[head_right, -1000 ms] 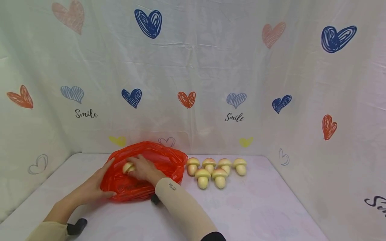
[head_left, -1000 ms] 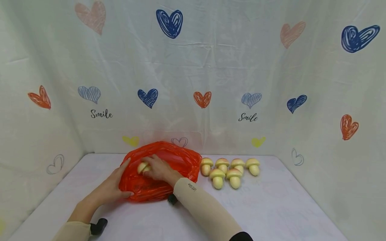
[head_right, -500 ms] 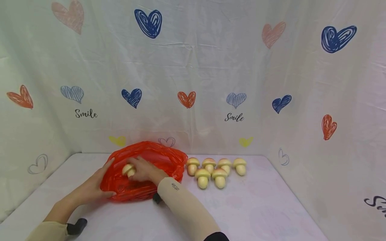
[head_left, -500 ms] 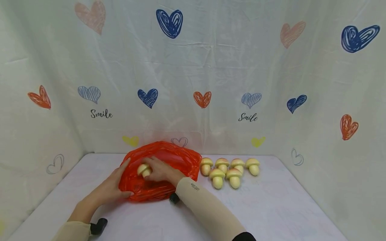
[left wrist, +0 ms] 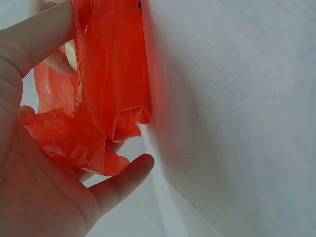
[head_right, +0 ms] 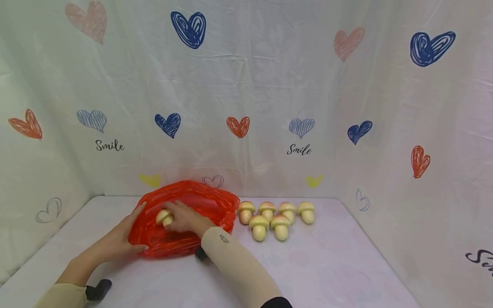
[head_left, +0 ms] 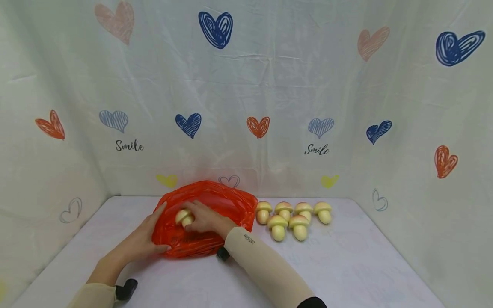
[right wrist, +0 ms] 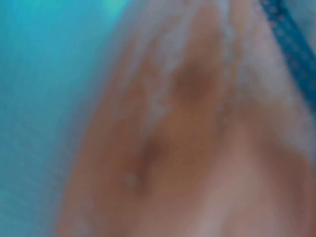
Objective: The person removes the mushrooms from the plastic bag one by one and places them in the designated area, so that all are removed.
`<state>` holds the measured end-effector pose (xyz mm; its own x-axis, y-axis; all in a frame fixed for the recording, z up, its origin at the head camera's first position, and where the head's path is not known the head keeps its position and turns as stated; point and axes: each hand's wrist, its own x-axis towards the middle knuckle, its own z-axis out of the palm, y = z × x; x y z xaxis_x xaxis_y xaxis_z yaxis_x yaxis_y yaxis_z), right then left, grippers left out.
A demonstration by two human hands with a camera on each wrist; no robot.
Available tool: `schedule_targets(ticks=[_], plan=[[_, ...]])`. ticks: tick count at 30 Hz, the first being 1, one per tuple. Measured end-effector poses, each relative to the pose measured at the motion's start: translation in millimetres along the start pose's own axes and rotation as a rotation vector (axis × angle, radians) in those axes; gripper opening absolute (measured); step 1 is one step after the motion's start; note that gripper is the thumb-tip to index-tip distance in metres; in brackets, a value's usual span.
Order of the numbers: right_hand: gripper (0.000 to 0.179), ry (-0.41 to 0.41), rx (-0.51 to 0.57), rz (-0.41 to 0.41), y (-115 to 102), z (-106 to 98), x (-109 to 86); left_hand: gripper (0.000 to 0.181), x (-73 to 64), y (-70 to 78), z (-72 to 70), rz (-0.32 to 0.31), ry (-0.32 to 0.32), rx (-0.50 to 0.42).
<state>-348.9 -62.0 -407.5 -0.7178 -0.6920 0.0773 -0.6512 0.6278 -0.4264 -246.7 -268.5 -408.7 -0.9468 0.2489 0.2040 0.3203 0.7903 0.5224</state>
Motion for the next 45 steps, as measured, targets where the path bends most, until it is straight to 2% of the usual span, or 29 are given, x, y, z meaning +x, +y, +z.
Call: schedule_targets(ticks=[6,17,28,37,45], plan=[[0.064,0.002,0.014,0.006,1,0,-0.3,0.119,0.6,0.9,-0.5,-0.001,-0.004,0.000],[0.060,0.046,0.035,-0.037,-4,-4,-4.0,0.118,-0.7,-1.6,1.8,-0.001,-0.002,-0.004],[0.061,0.085,0.103,-0.060,-4,-17,-23.9,0.118,0.2,-1.3,3.7,-0.008,-0.005,0.003],[0.060,0.117,0.100,-0.133,4,-26,-45.1,0.118,0.0,-0.6,3.1,-0.026,-0.008,0.000],[0.061,0.150,0.082,-0.157,9,-35,-64.0,0.119,0.5,-0.6,1.6,-0.020,0.002,0.007]])
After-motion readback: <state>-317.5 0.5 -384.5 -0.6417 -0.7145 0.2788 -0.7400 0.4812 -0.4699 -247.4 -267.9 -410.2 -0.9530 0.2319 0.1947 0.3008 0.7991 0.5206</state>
